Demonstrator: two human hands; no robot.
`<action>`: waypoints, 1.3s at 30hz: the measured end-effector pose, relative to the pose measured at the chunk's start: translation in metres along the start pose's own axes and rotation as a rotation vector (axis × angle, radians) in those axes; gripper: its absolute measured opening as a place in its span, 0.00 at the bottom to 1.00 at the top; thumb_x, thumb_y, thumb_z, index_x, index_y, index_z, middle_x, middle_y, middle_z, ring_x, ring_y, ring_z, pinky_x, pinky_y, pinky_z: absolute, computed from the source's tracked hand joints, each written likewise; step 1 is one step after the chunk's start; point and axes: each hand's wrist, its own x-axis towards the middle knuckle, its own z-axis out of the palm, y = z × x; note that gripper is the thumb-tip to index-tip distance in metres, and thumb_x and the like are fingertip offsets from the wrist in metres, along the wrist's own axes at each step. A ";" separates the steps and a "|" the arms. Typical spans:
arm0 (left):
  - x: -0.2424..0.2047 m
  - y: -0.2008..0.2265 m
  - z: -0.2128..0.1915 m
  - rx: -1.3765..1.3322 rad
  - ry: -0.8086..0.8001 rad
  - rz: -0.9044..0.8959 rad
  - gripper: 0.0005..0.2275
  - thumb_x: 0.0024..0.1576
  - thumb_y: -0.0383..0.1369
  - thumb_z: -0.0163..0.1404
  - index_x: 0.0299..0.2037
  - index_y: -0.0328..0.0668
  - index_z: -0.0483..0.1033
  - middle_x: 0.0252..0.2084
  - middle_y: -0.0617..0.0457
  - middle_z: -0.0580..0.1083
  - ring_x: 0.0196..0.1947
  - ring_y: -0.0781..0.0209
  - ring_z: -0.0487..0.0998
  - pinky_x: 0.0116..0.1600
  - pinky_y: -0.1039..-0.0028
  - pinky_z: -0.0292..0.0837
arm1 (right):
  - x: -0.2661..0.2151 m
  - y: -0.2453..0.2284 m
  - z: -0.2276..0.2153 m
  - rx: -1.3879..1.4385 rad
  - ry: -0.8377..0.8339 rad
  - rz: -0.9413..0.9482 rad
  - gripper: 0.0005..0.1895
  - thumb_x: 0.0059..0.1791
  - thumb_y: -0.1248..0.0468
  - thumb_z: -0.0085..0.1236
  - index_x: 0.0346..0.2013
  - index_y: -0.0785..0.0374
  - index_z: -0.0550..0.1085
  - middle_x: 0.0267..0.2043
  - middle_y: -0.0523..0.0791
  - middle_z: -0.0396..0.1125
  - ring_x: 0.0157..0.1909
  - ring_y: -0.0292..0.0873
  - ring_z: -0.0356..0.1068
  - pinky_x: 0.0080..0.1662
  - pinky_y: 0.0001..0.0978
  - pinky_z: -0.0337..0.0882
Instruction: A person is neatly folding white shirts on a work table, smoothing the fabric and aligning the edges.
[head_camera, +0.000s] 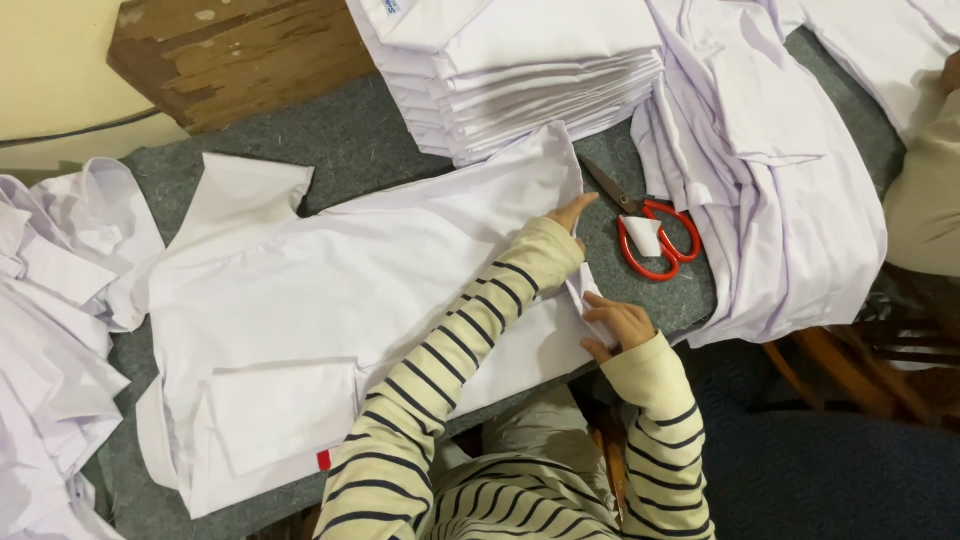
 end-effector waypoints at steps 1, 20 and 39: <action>0.034 -0.030 0.039 -0.031 0.041 0.013 0.32 0.60 0.41 0.49 0.71 0.83 0.44 0.59 0.48 0.76 0.61 0.49 0.78 0.68 0.61 0.71 | 0.000 -0.001 -0.004 0.073 -0.029 0.059 0.20 0.43 0.61 0.68 0.49 0.48 0.75 0.59 0.38 0.73 0.61 0.48 0.70 0.57 0.43 0.72; -0.058 -0.020 0.025 -0.418 0.688 0.231 0.39 0.47 0.22 0.51 0.74 0.51 0.55 0.60 0.46 0.61 0.65 0.43 0.66 0.70 0.58 0.63 | 0.202 0.016 0.004 0.057 -0.234 0.556 0.17 0.52 0.50 0.59 0.53 0.48 0.79 0.46 0.46 0.77 0.49 0.46 0.77 0.49 0.38 0.77; -0.087 0.017 -0.010 -0.461 0.789 0.328 0.40 0.49 0.22 0.54 0.75 0.46 0.54 0.60 0.44 0.61 0.65 0.41 0.66 0.68 0.59 0.64 | 0.221 0.055 0.026 0.802 -0.053 0.373 0.07 0.55 0.66 0.55 0.45 0.63 0.66 0.34 0.45 0.68 0.30 0.41 0.75 0.31 0.27 0.78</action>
